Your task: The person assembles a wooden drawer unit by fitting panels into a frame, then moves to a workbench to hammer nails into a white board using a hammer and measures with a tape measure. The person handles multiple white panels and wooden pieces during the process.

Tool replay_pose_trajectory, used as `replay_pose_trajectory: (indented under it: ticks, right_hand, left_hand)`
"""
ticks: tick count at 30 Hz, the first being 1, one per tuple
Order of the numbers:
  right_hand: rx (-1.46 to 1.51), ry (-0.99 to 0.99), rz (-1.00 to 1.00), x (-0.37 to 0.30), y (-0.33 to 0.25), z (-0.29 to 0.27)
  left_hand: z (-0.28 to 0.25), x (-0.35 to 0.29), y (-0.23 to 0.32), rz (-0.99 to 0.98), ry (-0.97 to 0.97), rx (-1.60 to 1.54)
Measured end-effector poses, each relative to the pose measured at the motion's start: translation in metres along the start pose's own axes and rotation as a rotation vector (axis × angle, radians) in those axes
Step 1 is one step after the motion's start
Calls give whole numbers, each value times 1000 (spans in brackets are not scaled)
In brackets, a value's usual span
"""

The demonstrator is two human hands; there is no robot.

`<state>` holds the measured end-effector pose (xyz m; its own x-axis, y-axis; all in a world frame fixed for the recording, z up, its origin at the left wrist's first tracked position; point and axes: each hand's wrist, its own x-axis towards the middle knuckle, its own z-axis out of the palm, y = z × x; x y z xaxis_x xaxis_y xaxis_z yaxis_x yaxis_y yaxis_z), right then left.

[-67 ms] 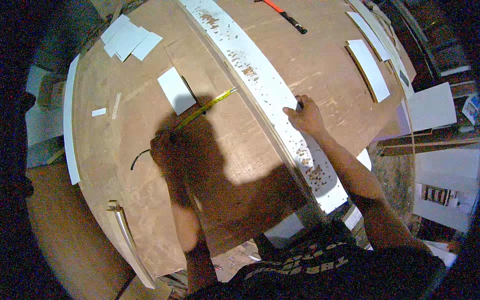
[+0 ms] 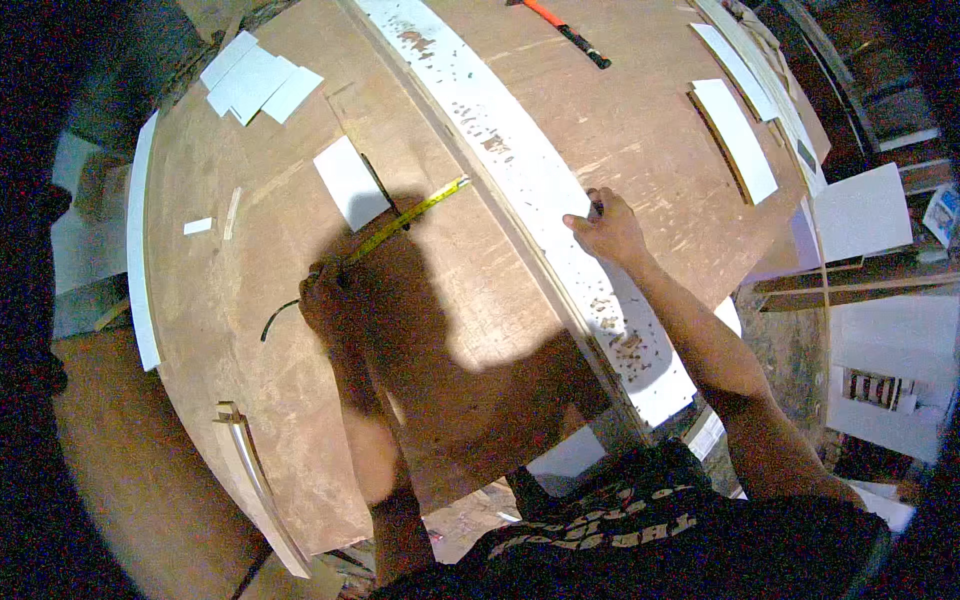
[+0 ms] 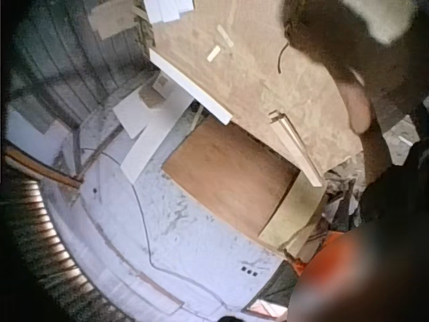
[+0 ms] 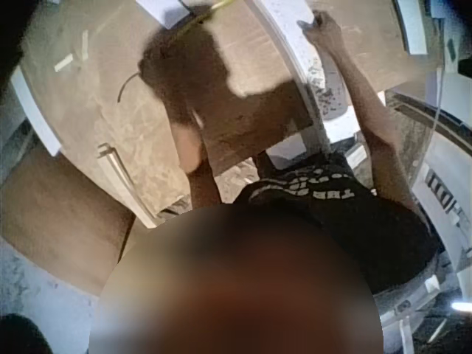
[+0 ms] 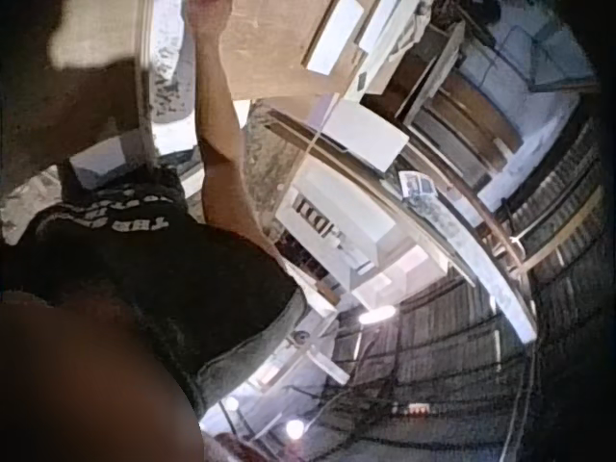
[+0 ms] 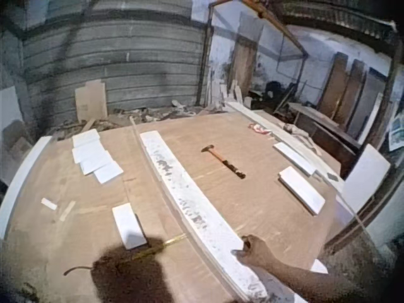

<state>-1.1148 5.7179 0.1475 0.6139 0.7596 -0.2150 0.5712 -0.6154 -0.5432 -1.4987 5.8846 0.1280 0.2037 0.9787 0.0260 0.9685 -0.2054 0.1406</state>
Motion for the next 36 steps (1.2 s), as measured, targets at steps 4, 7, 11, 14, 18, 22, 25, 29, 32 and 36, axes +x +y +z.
replay_pose_trajectory:
  ticks: [4,7,11,14,18,22,25,29,32,36]
  right_hand:
    - [-109,-92,28,12,-4,-12]
    - [-123,-147,-35,18,-8,-13]
    - [-300,-280,-103,36,-14,-17]
    - [-419,-371,-191,48,-22,-25]
    - [-380,-486,-150,55,-31,-34]
    - [-516,-493,-275,61,-39,-34]
    - [-427,-531,-280,68,-38,-31]
    - [-424,-522,-215,84,-27,-26]
    - [-457,-528,-295,90,-21,-21]
    - [-365,-557,-298,93,-19,-21]
  left_hand:
    - [0,3,-2,52,99,38]
    - [-7,4,8,22,90,138]
    - [-19,3,23,-19,-70,120]
    - [-21,-1,18,47,12,358]
    - [5,-14,-3,84,50,14]
    - [17,-6,-24,109,161,-83]
    - [9,-2,-30,102,171,-293]
    - [-8,-43,-29,234,101,-452]
    - [-18,-107,-34,236,191,-326]
    - [-27,-176,-39,71,-81,-20]
